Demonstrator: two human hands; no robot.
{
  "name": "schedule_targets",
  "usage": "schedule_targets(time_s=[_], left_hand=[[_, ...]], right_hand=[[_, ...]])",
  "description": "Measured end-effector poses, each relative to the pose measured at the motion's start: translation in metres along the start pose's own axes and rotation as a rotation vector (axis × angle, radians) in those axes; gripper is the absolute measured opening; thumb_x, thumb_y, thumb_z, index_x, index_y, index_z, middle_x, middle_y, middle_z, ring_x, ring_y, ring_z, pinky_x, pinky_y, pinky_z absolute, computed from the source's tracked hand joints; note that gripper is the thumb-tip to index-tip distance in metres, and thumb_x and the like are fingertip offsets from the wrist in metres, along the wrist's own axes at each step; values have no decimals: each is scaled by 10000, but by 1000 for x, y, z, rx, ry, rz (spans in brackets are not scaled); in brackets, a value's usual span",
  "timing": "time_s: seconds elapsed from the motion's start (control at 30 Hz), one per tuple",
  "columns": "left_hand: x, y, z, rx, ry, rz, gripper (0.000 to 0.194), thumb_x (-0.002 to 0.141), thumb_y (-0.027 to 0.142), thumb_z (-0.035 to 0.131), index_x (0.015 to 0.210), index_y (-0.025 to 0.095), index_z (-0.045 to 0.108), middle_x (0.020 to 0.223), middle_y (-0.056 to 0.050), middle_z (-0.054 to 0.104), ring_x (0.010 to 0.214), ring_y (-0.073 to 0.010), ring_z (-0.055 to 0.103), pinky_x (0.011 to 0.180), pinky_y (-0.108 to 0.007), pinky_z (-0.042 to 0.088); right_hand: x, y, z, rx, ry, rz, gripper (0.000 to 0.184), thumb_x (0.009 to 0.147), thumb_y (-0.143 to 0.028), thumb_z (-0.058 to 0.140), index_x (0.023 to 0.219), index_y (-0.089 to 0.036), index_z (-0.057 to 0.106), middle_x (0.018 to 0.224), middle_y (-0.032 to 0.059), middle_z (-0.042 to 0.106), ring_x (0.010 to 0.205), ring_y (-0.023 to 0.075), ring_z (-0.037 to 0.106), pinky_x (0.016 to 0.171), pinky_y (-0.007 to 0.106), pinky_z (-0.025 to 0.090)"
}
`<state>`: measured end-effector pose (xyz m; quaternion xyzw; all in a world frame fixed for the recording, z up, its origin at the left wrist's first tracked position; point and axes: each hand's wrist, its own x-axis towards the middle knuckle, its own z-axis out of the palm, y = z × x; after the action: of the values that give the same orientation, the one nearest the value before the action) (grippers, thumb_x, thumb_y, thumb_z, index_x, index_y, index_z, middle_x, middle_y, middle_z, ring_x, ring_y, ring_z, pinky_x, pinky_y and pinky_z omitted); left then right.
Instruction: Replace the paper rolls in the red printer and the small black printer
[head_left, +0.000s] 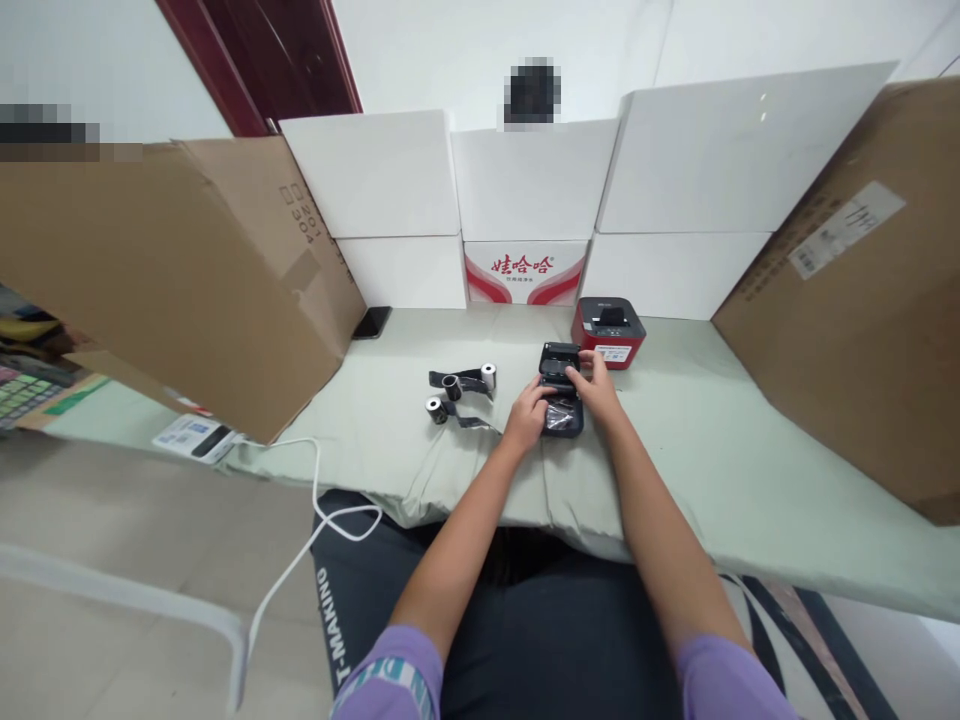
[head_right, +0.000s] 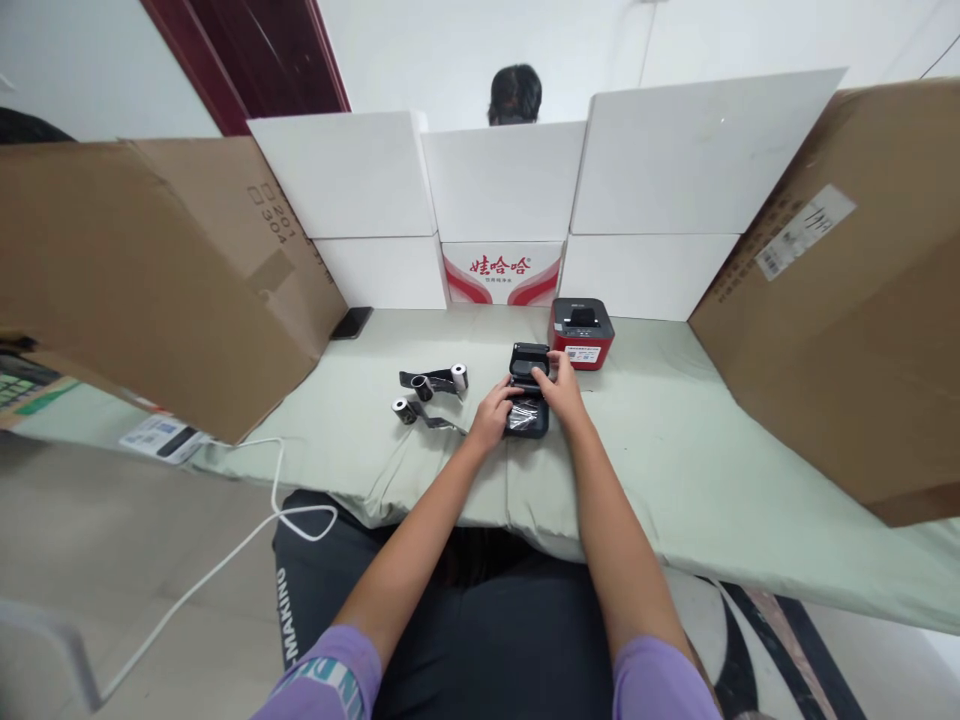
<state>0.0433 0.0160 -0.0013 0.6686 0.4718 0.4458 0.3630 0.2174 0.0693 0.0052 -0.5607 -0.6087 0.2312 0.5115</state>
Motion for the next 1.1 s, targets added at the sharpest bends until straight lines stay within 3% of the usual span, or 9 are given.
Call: schedule_targets(time_s=[0.1,0.2,0.3,0.43,0.63,0.73,0.83,1.0,1.1], left_hand=[[-1,0,0,43,8,20,375,921,147,434,1015,189,795,1585,-62,533,1502,-224,458,1282,-385,328],[-2,0,-2,-4,60,69,333,915,141,464,954,196,790,1543,-71,573,1480,-238,480,1273,-404,333],[-2,-2,-2,-93,152,132,308,890,124,498,1046,189,755,1513,-101,590,1444,-250,509,1214,-415,406],[0,-8,0,-170,208,59,392,917,178,533,1293,173,641,1447,-144,615,1334,-260,589,1051,-382,527],[5,-14,4,-147,185,53,398,994,316,521,1351,170,622,1393,-145,648,1325,-258,600,1175,-414,439],[5,-15,5,-154,190,38,403,1008,343,509,1347,160,628,1395,-157,651,1308,-262,612,1159,-411,456],[7,-17,7,-159,199,2,419,1009,353,524,1363,151,618,1403,-166,648,1282,-255,631,1138,-394,476],[13,-22,9,-127,189,-48,393,964,292,604,1335,171,646,1376,-141,672,1226,-248,659,1126,-397,493],[19,-24,8,-124,175,-64,380,939,244,620,1310,175,664,1344,-128,686,1206,-241,659,1122,-395,491]], right_hand=[[5,4,3,200,9,80,575,804,-597,610,1245,-241,513,1328,136,617,1175,267,603,921,411,540],[6,3,0,333,7,135,570,764,-624,635,1206,-271,561,1291,104,644,1164,276,616,891,404,544],[4,-1,-8,432,-40,169,495,716,-506,678,1155,-293,593,1180,56,689,1120,264,637,924,409,533],[-1,-10,-15,470,-101,203,479,653,-378,694,1116,-285,618,1108,40,722,1084,256,656,973,419,514],[-5,-16,-18,445,-161,295,429,691,-391,694,1093,-242,701,1173,59,747,1138,272,662,1012,407,494],[-5,-17,-19,470,-205,341,415,716,-399,680,1081,-213,739,1163,71,762,1147,265,671,1040,386,485],[-6,-20,-21,405,-246,394,427,687,-286,664,1093,-190,756,1142,80,774,1120,242,674,1031,350,486],[-8,-26,-29,210,-275,433,502,697,-204,692,1196,-169,735,1055,76,773,863,177,653,757,269,514],[-10,-27,-33,185,-275,479,468,717,-213,746,1179,-141,733,950,75,755,671,122,573,540,218,413]])
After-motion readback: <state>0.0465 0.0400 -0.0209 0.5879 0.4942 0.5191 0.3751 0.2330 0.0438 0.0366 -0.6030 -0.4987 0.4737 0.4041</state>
